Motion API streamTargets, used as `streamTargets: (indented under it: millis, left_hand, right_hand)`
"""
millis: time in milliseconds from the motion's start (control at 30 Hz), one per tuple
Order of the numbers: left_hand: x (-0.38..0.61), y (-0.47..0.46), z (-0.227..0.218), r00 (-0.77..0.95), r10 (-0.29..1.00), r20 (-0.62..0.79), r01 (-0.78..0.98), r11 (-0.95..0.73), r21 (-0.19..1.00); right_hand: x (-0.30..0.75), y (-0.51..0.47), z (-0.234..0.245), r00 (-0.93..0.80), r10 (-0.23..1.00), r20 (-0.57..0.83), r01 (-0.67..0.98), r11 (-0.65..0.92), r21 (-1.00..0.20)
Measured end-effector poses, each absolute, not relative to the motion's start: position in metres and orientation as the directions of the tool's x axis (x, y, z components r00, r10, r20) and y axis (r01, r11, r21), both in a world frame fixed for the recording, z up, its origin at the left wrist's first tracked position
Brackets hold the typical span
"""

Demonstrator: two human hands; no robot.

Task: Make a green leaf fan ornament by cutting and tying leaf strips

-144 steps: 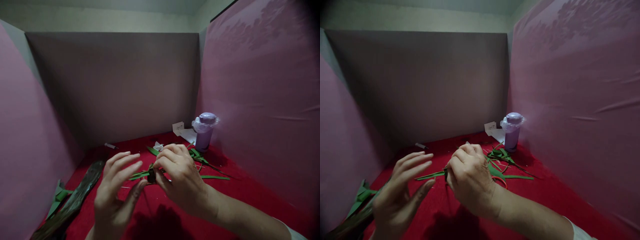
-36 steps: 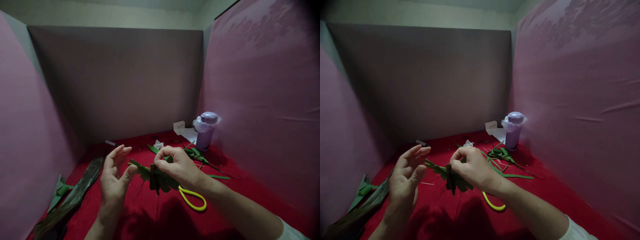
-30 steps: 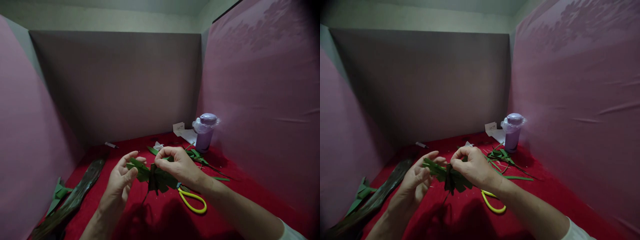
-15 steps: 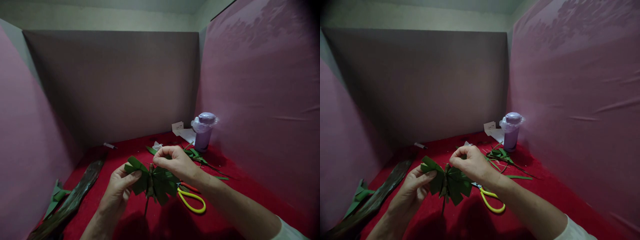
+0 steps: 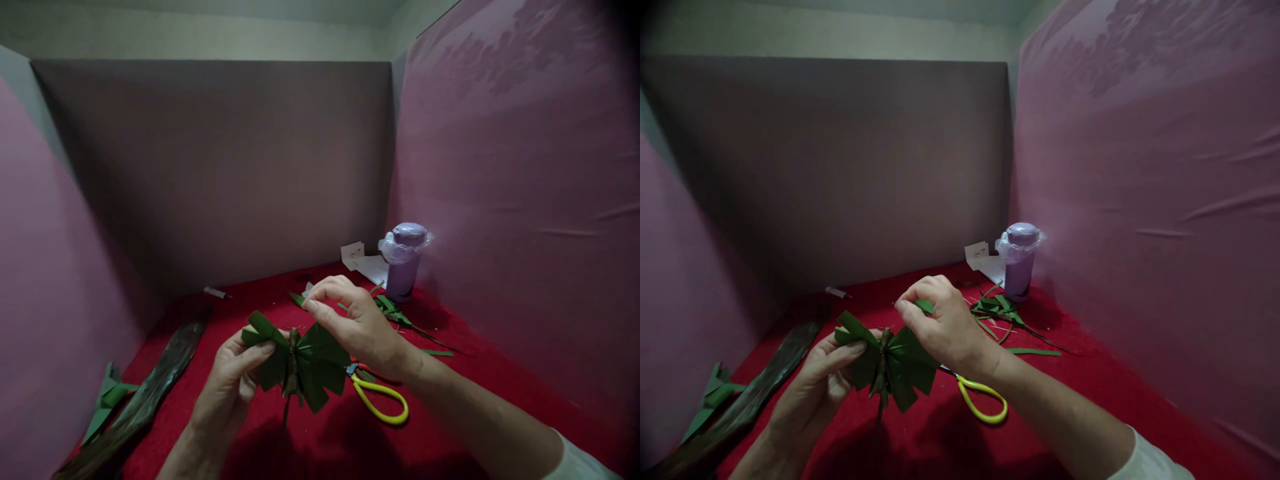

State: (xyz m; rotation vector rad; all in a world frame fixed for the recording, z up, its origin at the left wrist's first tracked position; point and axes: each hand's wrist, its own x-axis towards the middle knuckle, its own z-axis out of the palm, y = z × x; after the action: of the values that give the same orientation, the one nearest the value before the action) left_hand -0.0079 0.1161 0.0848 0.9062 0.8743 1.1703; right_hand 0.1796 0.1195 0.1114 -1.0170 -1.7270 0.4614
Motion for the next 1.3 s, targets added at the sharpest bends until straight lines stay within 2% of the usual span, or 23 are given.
streamTargets:
  millis: [133,367,500,700,967,1133,1233,1300]
  left_hand:
    - [-0.007,0.116,0.083,0.188,0.979,-0.078,-0.348,0.141,0.927]
    - [-0.004,0.116,0.077,0.209,0.976,-0.068,-0.282,0.127,0.951]
    - [-0.003,0.115,0.077,0.207,0.976,-0.063,-0.277,0.120,0.953]
    - [-0.006,0.116,0.082,0.220,0.972,-0.081,-0.314,0.149,0.938]
    - [-0.007,0.115,0.078,0.221,0.972,-0.083,-0.325,0.154,0.933]
    - [-0.009,0.117,0.080,0.230,0.970,-0.085,-0.340,0.161,0.926]
    - [-0.011,0.117,0.078,0.235,0.968,-0.083,-0.355,0.165,0.920]
    - [-0.013,0.117,0.075,0.237,0.969,-0.072,-0.365,0.158,0.918]
  right_hand:
    - [0.177,0.115,0.110,-0.213,0.739,0.640,0.474,0.650,-0.593]
    - [0.175,0.113,0.105,-0.331,0.707,0.625,0.569,0.678,-0.465]
    - [0.175,0.113,0.105,-0.365,0.718,0.593,0.566,0.677,-0.471]
    - [0.175,0.114,0.107,-0.280,0.739,0.613,0.580,0.639,-0.505]
    - [0.175,0.117,0.104,-0.298,0.754,0.586,0.570,0.633,-0.524]
    - [0.178,0.115,0.112,-0.221,0.723,0.654,0.437,0.673,-0.597]
    - [0.184,0.100,0.124,-0.124,0.695,0.708,0.226,0.715,-0.662]
    - [0.190,0.083,0.133,-0.085,0.662,0.745,0.062,0.749,-0.659]
